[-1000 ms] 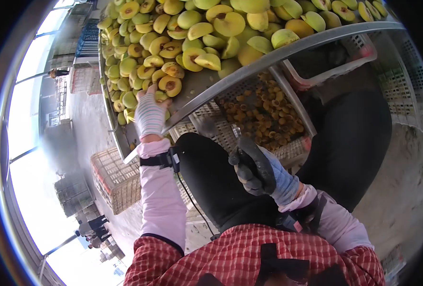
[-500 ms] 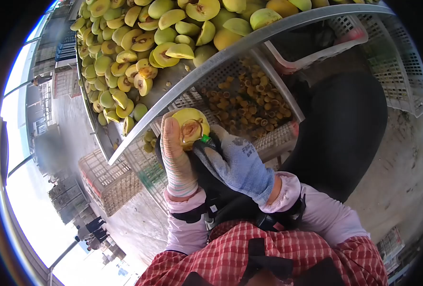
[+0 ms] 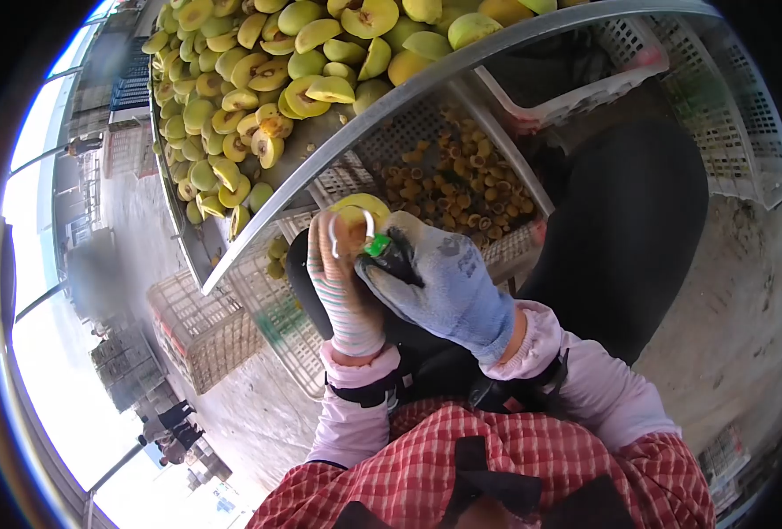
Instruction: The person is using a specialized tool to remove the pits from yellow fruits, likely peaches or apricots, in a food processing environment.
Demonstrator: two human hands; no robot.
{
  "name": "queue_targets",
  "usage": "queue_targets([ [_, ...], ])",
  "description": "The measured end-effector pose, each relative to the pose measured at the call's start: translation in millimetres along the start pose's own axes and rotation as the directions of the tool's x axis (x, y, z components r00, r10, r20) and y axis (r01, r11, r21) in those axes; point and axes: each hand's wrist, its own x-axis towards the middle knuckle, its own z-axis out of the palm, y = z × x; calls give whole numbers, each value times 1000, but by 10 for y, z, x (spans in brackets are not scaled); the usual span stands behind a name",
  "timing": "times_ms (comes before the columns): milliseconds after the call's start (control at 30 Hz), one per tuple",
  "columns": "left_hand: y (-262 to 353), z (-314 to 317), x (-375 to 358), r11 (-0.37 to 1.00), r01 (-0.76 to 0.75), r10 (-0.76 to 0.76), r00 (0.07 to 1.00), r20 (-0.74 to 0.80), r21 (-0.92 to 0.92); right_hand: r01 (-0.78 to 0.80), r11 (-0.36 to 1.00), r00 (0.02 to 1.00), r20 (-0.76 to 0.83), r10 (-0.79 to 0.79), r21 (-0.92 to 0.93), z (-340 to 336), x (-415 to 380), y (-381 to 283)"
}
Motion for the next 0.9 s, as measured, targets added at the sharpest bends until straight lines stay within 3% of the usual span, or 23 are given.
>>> queue_targets([
  [33,-4,-84,31,991,100,-99,995,21,-88,-9,1000,1000,7,9,20,-27,-9,8],
  [100,-28,-77,21,957,-126,136,991,-20,261,-56,998,998,31,56,-6,-66,-35,-48],
  [133,-7,-39,5,999,47,-45,998,-47,25,-9,997,1000,14,11,-81,-43,-67,-39],
  [200,-9,2,-43,998,44,-48,996,-72,-54,70,970,997,-15,-76,-234,14,-126,-8],
  [233,-3,24,-56,995,38,-46,995,-86,-96,48,984,999,-14,-51,-174,20,-120,-27],
  [333,91,119,-79,995,-71,77,993,-95,70,20,997,999,26,-18,-69,15,-132,18],
  [433,88,115,-96,986,-112,123,989,-87,122,-48,997,998,43,45,57,21,-209,-4],
  [500,120,147,-113,986,-137,141,989,-46,94,-38,986,999,44,32,161,9,-240,-92],
  [667,117,117,-92,956,-159,148,987,63,245,-199,851,972,209,108,486,21,-325,87],
  [700,141,82,-82,962,-143,119,986,115,232,-261,795,955,267,129,548,31,-353,115],
  [767,201,34,-48,969,-112,67,977,203,219,-527,423,847,493,198,737,-21,-371,104],
  [800,217,31,-51,988,-33,-1,977,214,154,-673,54,734,656,177,738,-82,-353,18],
  [833,230,31,-53,995,48,-67,971,230,88,-718,-157,675,733,84,678,-87,-344,18],
  [867,236,35,-52,991,128,-130,959,251,23,-751,-345,603,798,-10,563,-91,-335,18],
  [900,178,28,-42,991,134,-127,961,244,-11,-771,-372,588,802,-103,518,-44,-334,107],
])
